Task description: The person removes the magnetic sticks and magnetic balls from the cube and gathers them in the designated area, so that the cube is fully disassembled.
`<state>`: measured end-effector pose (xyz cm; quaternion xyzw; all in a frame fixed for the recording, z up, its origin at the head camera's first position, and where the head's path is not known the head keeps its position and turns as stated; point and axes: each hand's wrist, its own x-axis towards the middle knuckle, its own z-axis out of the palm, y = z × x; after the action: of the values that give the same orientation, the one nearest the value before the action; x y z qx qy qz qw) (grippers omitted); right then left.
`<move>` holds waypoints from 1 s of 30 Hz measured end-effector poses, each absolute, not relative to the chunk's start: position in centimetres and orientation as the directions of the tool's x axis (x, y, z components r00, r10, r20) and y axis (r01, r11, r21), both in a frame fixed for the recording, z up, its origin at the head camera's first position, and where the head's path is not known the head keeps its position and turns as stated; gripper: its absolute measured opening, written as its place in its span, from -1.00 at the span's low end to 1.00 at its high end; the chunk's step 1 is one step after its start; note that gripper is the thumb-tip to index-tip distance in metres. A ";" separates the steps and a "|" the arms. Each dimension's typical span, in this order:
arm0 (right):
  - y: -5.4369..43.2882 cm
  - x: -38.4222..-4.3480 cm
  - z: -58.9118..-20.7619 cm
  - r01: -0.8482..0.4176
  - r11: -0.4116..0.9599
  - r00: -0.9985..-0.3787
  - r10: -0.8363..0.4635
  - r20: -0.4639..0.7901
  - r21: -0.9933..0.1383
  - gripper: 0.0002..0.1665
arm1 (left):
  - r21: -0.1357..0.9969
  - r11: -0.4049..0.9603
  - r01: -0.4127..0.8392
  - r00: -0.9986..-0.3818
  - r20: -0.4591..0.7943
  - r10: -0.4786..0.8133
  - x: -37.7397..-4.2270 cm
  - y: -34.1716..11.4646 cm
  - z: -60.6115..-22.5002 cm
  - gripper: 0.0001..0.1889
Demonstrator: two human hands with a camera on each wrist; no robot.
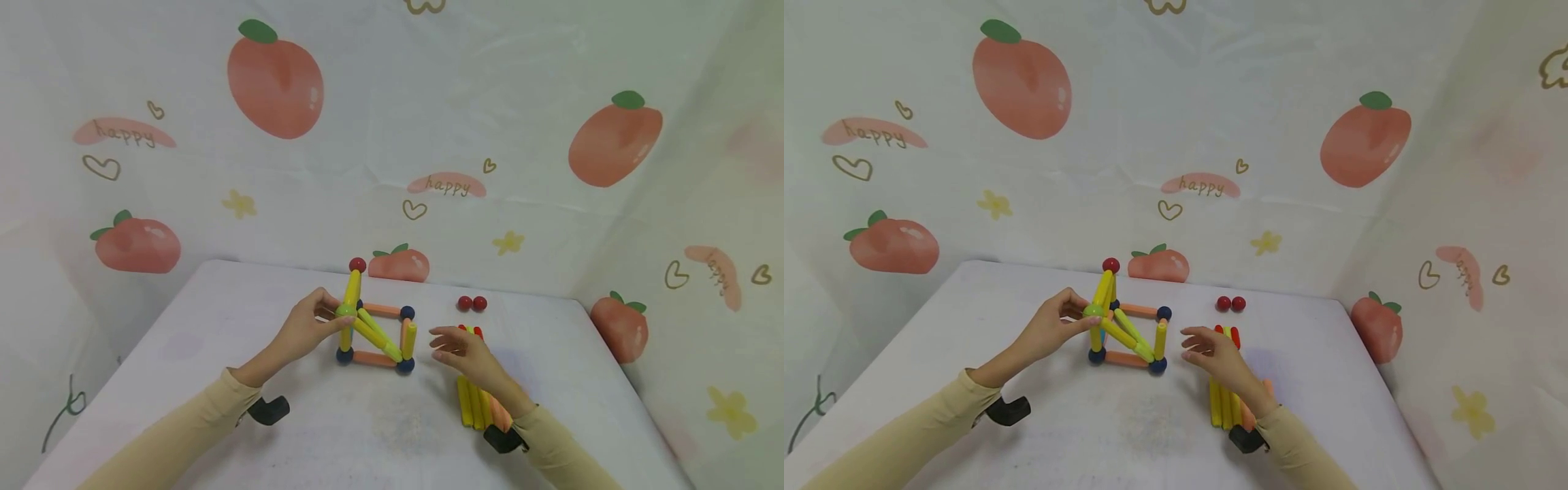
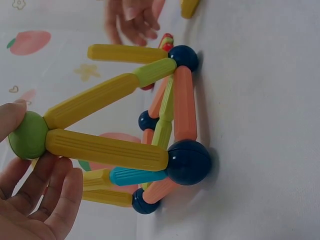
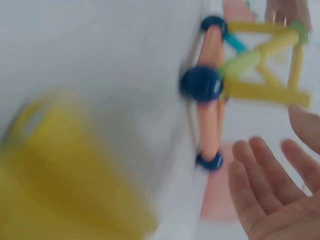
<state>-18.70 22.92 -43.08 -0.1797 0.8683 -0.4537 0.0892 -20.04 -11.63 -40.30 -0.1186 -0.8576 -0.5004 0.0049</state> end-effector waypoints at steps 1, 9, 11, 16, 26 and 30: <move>22.2 -18.9 -42.9 -0.241 0.503 -0.914 -0.404 0.021 -0.830 -0.44 | 0.858 0.470 0.207 -0.972 0.127 0.198 -20.0 -11.6 -40.3 -0.56; 18.2 -19.7 -43.0 -0.239 0.522 -0.921 -0.389 0.021 -0.819 -0.43 | 0.860 0.465 0.212 -0.971 0.131 0.200 -20.1 -11.5 -40.4 -0.55; 17.7 -19.7 -43.2 -0.213 0.540 -0.931 -0.366 0.001 -0.814 -0.45 | 0.860 0.465 0.211 -0.971 0.130 0.200 -20.0 -11.5 -40.4 -0.56; 16.8 -19.2 -43.5 -0.182 0.573 -0.959 -0.282 0.016 -0.799 -0.51 | 0.856 0.472 0.213 -0.971 0.132 0.199 -19.9 -11.4 -40.2 -0.57; 17.2 -18.7 -42.2 -0.219 0.541 -0.970 -0.215 0.118 -0.812 -0.64 | 0.852 0.474 0.222 -0.970 0.142 0.200 -19.9 -11.5 -40.2 -0.57; 19.7 -18.7 -41.3 -0.213 0.521 -0.953 -0.298 0.058 -0.826 -0.44 | 0.851 0.473 0.227 -0.968 0.145 0.203 -19.9 -11.5 -40.3 -0.57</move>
<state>-18.71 19.71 -41.34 -0.1467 0.8710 -0.4667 0.0454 -19.92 -11.47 -40.32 -0.1252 -0.8582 -0.4977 0.0116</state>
